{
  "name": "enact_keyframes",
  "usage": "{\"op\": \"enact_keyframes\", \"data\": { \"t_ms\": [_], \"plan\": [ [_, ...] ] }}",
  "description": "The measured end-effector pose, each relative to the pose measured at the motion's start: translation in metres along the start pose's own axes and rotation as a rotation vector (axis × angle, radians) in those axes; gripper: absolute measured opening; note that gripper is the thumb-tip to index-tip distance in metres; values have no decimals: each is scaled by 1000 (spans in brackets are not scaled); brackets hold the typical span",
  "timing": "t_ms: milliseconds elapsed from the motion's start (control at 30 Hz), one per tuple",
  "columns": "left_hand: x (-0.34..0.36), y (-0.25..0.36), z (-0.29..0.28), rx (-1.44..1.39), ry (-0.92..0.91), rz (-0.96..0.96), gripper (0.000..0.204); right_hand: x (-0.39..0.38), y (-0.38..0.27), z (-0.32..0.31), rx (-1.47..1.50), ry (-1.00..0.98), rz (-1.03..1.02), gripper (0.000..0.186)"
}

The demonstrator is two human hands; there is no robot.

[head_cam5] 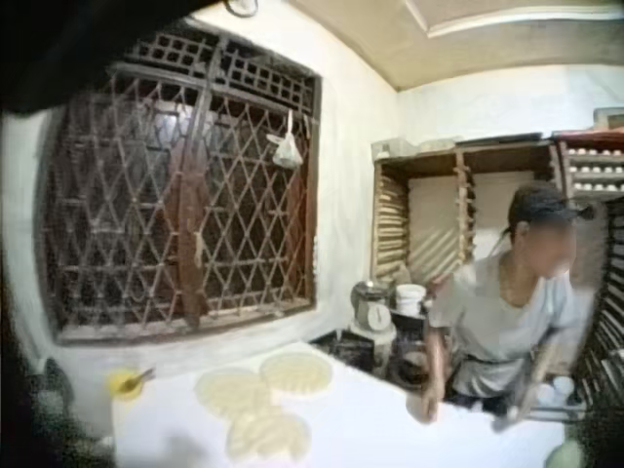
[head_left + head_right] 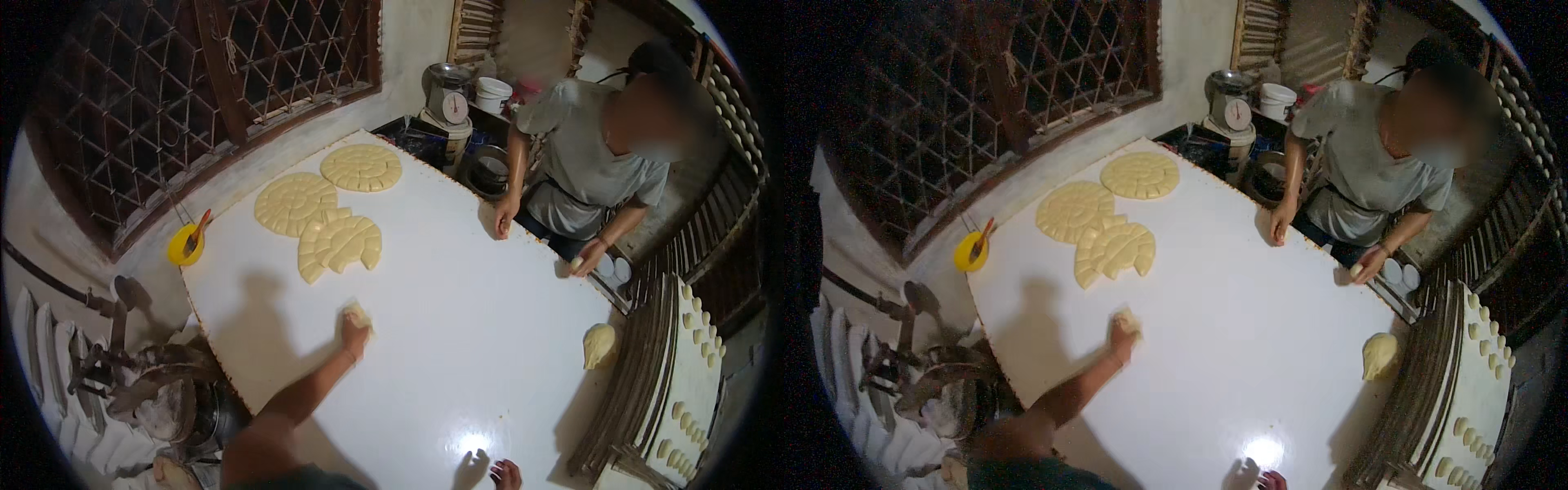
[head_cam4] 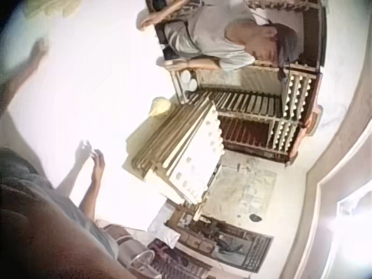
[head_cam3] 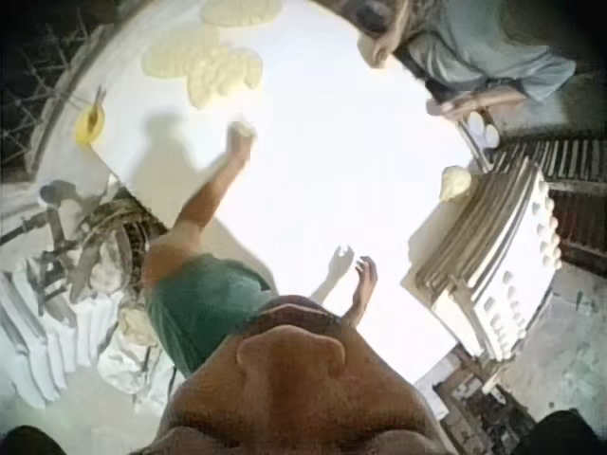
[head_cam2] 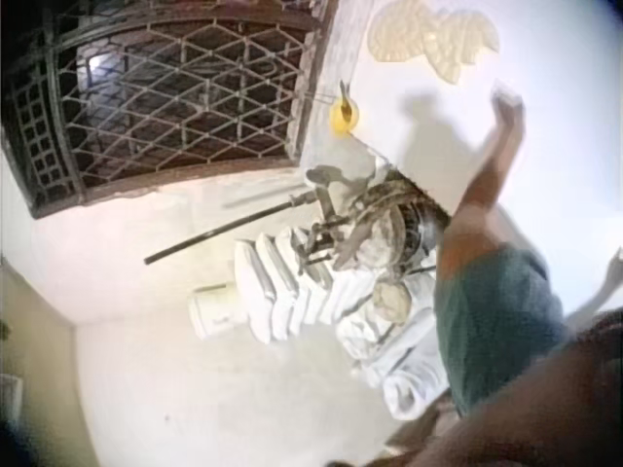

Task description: The person places small dough balls onto flat boards stacked on a table and then carries the loaded boards over to a large wooden storage rack.

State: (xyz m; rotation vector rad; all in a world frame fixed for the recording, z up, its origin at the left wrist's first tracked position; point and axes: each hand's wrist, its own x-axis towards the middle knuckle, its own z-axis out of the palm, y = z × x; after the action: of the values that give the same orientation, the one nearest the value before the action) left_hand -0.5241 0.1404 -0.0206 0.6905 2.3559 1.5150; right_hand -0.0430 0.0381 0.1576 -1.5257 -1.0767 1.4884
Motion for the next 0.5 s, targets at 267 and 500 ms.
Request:
{"op": "enact_keyframes", "data": {
  "t_ms": [267, 500],
  "plan": [
    [-295, 125, -104, -434, -1304, -266, 74, -31, 30, 75, -3, -518, 247, 38],
    [-368, 156, -46, -470, -1659, -19, 50, -89, 61, -98, 343, 356, -95, 24]
  ]
}}
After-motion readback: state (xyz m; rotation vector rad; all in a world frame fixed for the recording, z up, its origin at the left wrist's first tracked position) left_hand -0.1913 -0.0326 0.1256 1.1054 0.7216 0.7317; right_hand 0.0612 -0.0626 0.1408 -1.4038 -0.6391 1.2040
